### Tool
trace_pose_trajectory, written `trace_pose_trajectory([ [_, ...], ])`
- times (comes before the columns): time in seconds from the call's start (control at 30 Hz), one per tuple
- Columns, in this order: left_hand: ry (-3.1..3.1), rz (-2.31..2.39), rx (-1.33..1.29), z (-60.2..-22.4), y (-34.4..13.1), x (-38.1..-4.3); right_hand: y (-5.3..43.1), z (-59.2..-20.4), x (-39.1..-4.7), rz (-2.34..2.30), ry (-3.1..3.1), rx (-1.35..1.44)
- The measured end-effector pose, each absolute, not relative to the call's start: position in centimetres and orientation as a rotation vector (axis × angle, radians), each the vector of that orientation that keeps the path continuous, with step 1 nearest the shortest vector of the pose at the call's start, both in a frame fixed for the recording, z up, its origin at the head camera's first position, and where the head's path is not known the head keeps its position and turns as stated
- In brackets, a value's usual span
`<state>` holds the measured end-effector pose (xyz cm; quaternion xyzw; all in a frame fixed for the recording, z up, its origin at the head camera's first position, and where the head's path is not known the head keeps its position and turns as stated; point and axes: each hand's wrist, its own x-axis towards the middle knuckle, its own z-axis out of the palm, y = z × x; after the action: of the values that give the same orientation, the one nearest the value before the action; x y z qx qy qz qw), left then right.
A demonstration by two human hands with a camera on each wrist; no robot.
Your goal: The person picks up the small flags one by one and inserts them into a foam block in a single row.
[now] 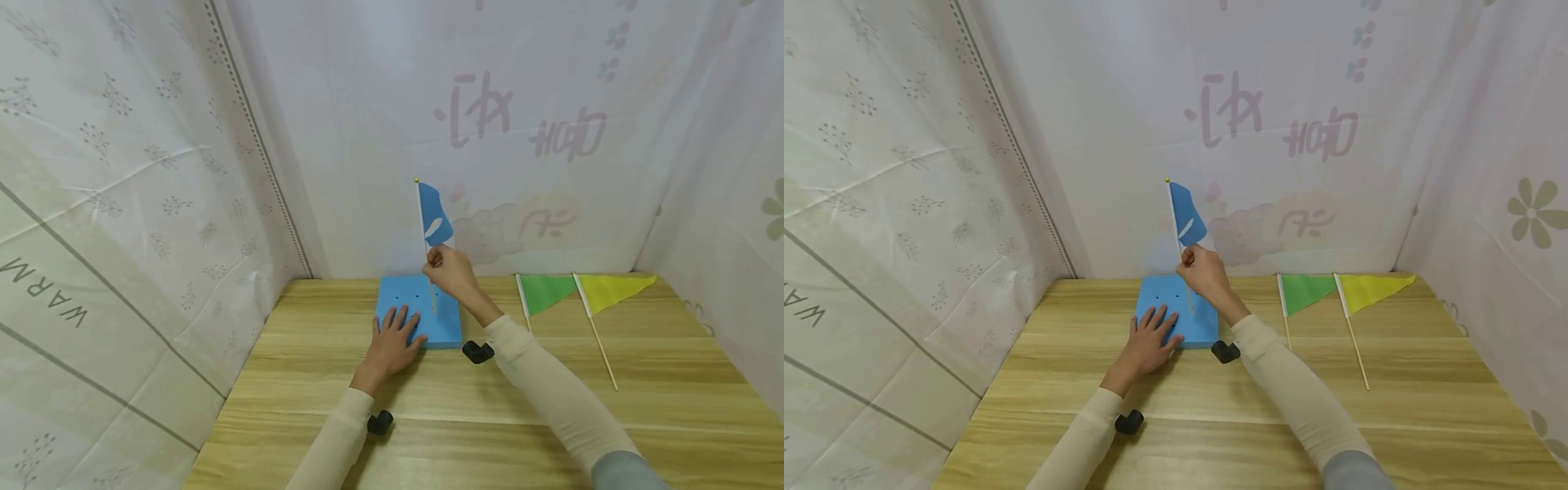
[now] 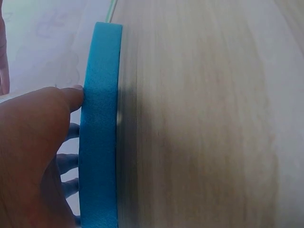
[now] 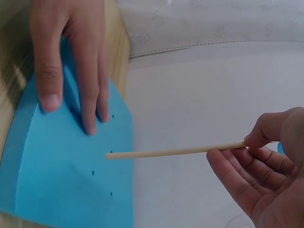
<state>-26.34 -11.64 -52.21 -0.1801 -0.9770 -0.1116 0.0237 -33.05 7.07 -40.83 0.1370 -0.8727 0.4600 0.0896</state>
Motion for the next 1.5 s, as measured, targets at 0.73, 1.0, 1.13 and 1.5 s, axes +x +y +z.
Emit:
trace_pose_trajectory([
  [0.73, -3.036, -0.347, -0.552, -52.0, -11.7, -26.3, 3.7, -39.7, -34.1, 1.319, -2.554, 0.437],
  [1.0, -3.018, -0.331, -0.556, -52.1, -11.7, -26.2, 2.3, -40.2, -34.6, 1.299, -2.56, 0.423],
  [1.13, -3.003, -0.344, -0.564, -52.1, -11.7, -26.2, 1.7, -40.6, -34.9, 1.291, -2.54, 0.431],
  [1.5, -3.004, -0.359, -0.574, -52.2, -11.9, -26.2, 0.3, -41.9, -35.5, 1.276, -2.524, 0.451],
])
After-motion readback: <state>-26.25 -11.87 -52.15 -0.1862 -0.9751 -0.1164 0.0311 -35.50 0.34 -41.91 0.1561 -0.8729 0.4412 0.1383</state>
